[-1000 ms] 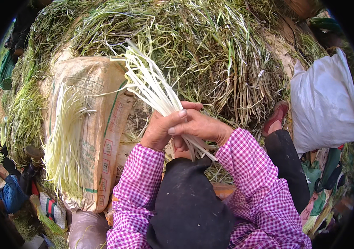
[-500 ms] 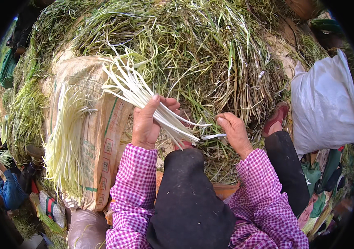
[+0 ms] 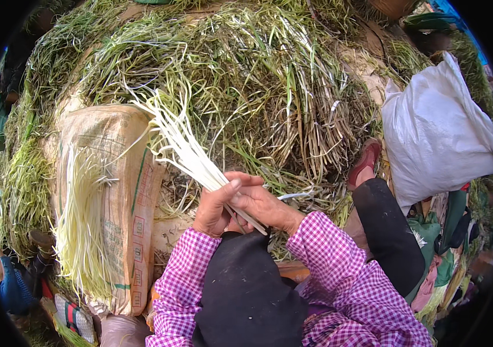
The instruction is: The person sits on the ground and repeatedly picks up bundles of long, thin plant stalks, separating them by hand and placing them into piles. The hands manipulate the stalks to align and sort them, occasionally adjusting the position of the bundles.
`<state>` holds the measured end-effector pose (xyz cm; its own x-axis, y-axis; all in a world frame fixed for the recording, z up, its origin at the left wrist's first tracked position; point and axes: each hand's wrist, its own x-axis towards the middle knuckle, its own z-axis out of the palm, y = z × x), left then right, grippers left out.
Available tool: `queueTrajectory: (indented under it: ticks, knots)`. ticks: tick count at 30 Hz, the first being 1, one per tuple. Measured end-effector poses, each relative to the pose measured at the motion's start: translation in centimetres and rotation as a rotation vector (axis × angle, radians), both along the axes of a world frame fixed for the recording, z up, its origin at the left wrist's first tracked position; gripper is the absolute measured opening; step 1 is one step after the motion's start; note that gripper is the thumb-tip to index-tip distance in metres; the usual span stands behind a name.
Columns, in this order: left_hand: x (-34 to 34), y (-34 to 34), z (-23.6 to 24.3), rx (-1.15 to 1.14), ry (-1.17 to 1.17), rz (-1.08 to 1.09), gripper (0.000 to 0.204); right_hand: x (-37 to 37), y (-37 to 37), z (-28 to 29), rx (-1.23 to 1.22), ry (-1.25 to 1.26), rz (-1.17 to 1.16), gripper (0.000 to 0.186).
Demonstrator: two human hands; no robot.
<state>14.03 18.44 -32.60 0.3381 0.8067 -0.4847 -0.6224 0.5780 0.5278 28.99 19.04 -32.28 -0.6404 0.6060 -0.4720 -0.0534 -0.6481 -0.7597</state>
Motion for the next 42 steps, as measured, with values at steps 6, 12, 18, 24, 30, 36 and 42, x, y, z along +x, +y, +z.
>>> queueTrajectory:
  ticks: [6, 12, 18, 24, 30, 36, 42]
  knots:
    - [-1.9, 2.1, -0.4, 0.060, -0.035, 0.279, 0.018, 1.5, -1.9, -0.6, -0.101, -0.164, 0.276, 0.024]
    - [-3.4, 2.8, -0.9, 0.006, -0.008, 0.443, 0.019, 7.6, 3.4, -4.0, 0.318, -0.688, -0.469, 0.031]
    - [-1.5, 2.3, -1.3, -0.031, 0.014, 0.362, 0.016, 5.5, 8.1, -4.4, 0.188, -0.438, -0.402, 0.013]
    - [-2.1, 1.8, -1.2, -0.021, 0.056, 0.334, 0.013, 0.0, 0.0, -3.6, 0.541, -0.460, 0.413, 0.029]
    - [-2.6, 1.5, -1.1, -0.030, 0.048, 0.363, 0.015, 4.6, 3.6, -3.9, 0.377, -0.580, -0.220, 0.012]
    - [-2.4, 1.4, -1.2, -0.048, 0.044, 0.333, 0.013, 8.6, 10.3, -5.6, 0.734, -1.425, -0.284, 0.017]
    - [-2.7, 1.2, -1.3, -0.049, 0.022, 0.337, 0.012, 10.2, 10.3, -7.3, 0.746, -1.440, -0.279, 0.018]
